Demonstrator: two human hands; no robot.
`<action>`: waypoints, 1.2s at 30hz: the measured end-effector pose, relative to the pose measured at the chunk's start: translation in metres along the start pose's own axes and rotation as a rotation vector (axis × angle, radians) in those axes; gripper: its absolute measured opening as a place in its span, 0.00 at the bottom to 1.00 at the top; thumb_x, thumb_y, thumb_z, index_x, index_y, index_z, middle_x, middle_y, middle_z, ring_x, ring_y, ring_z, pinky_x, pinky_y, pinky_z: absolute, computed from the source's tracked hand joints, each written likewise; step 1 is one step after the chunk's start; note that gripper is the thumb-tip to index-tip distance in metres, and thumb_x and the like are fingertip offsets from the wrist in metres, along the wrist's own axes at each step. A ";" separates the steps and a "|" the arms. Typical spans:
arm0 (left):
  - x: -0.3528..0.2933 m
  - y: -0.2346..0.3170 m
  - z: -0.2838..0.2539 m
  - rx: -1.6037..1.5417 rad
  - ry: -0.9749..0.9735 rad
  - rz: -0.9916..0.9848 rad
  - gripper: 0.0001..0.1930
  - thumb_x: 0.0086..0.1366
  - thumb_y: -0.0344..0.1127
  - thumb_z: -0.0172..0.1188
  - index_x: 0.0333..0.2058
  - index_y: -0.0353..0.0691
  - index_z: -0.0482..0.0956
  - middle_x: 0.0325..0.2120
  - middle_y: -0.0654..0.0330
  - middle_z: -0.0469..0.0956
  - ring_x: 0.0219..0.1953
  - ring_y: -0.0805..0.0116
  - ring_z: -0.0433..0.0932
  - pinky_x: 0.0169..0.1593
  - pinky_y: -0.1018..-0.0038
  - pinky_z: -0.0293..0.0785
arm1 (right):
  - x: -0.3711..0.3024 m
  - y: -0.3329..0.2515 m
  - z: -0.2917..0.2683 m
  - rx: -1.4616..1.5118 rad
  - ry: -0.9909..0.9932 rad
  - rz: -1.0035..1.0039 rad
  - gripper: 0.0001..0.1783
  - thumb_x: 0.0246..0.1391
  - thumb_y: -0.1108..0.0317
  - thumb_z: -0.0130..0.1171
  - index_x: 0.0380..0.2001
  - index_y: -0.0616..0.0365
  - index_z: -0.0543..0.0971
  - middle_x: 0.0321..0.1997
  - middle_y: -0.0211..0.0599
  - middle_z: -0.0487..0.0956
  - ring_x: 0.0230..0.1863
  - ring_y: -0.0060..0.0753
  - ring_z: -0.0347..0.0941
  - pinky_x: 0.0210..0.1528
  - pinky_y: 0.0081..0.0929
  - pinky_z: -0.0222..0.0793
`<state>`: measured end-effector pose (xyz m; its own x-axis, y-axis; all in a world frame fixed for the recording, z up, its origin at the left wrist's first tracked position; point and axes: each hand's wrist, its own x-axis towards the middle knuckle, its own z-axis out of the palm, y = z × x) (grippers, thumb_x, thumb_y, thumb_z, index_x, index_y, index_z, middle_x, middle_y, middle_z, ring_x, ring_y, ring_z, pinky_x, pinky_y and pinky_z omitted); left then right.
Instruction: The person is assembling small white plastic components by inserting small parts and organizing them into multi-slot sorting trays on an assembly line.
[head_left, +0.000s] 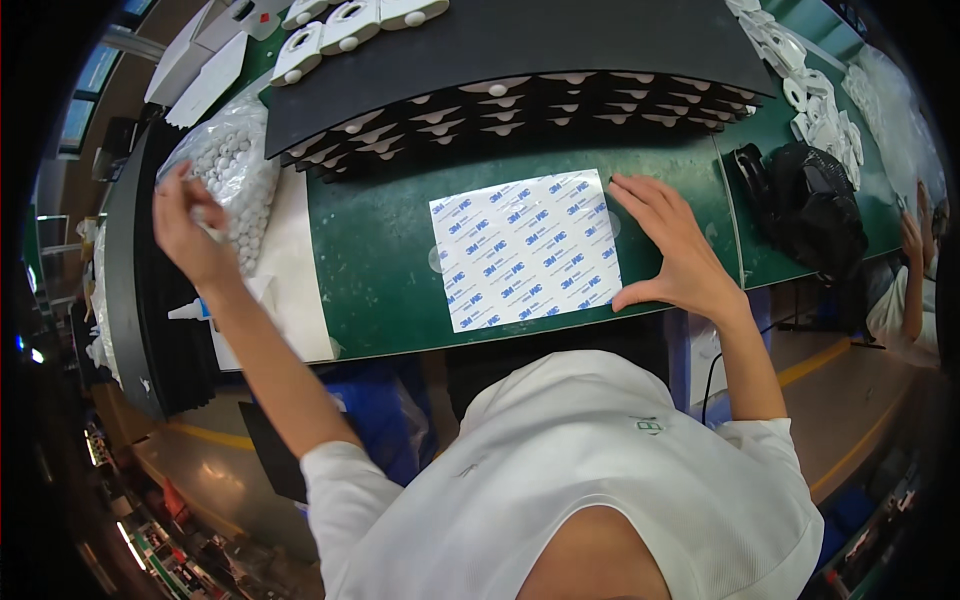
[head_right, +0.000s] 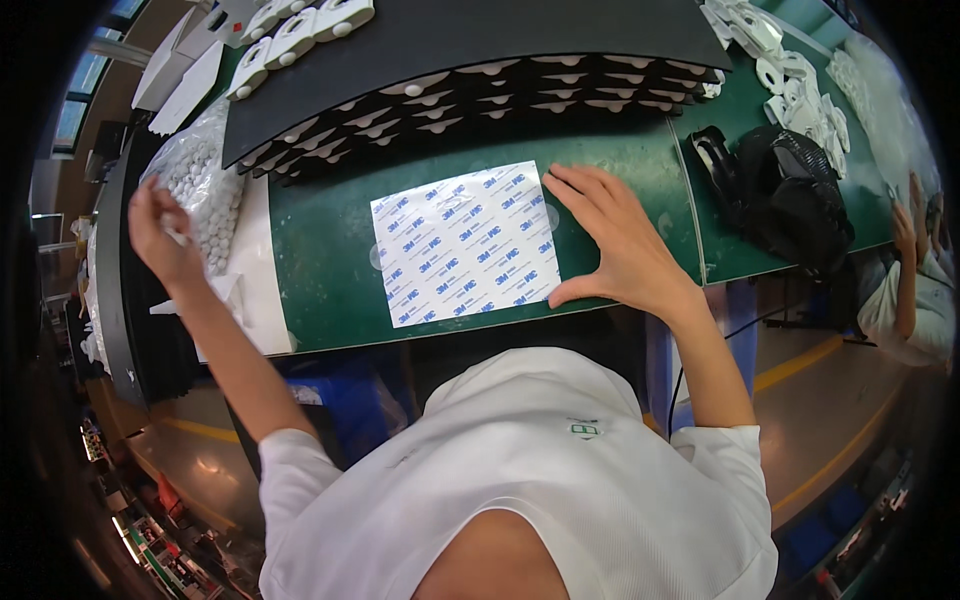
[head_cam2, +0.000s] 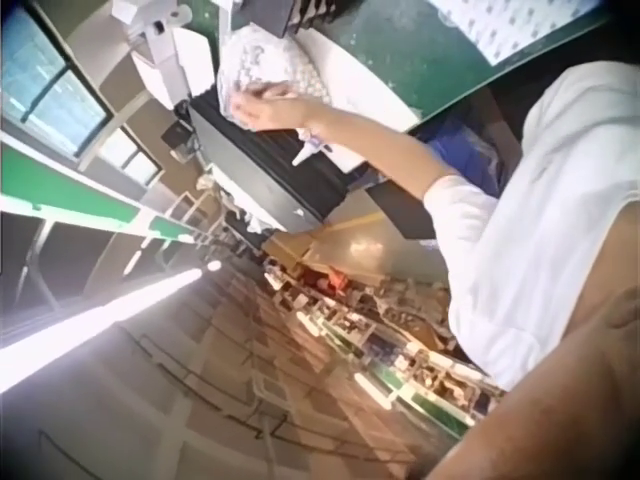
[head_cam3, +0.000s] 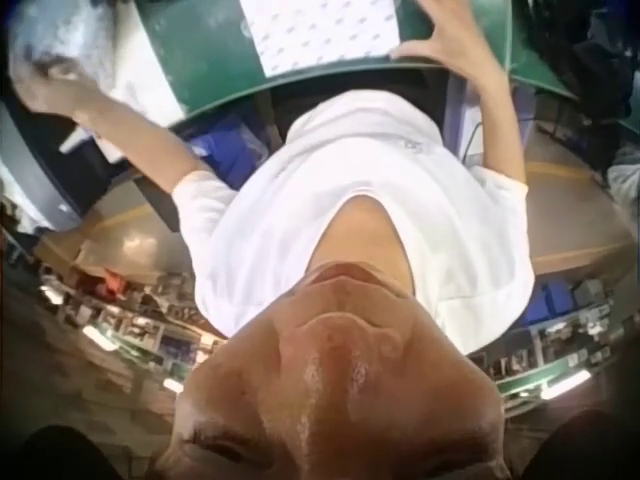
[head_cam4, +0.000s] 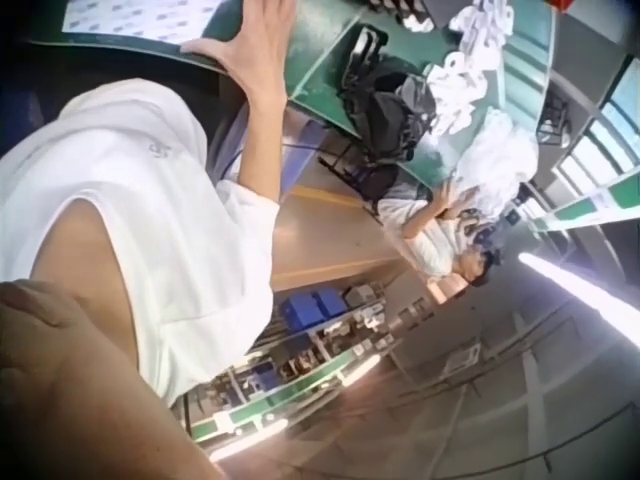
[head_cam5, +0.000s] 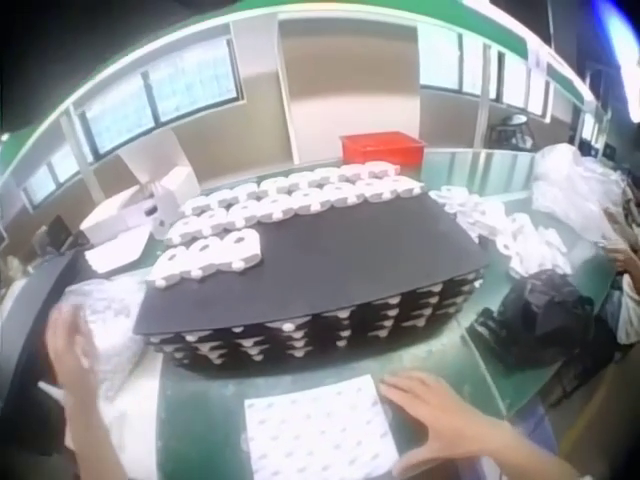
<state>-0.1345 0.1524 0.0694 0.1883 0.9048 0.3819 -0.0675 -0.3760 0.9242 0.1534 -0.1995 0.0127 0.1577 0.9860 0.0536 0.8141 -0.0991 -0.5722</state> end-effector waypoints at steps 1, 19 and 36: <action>0.024 -0.004 -0.005 0.304 0.080 0.102 0.15 0.64 0.40 0.48 0.36 0.33 0.76 0.17 0.67 0.66 0.17 0.81 0.63 0.17 0.85 0.57 | 0.000 0.001 0.002 -0.004 0.026 0.016 0.58 0.18 0.48 0.71 0.58 0.56 0.60 0.61 0.40 0.59 0.63 0.46 0.50 0.63 0.40 0.46; 0.052 -0.012 -0.047 1.279 0.219 0.591 0.09 0.57 0.34 0.55 0.35 0.38 0.78 0.31 0.57 0.78 0.33 0.65 0.76 0.39 0.74 0.70 | 0.014 -0.001 -0.004 0.036 -0.077 0.029 0.59 0.13 0.51 0.73 0.57 0.55 0.61 0.62 0.38 0.58 0.62 0.45 0.50 0.61 0.41 0.48; -0.147 -0.006 0.075 0.765 -1.025 0.260 0.65 0.24 0.66 0.68 0.60 0.37 0.50 0.60 0.45 0.51 0.62 0.48 0.48 0.63 0.54 0.39 | 0.029 0.002 0.003 -0.041 -0.015 0.039 0.58 0.15 0.47 0.70 0.57 0.53 0.61 0.61 0.34 0.59 0.60 0.42 0.52 0.61 0.38 0.44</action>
<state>-0.0884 0.0063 0.0072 0.9338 0.3539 0.0528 0.2927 -0.8405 0.4560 0.1574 -0.1709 0.0105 0.1814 0.9832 0.0191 0.8295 -0.1426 -0.5400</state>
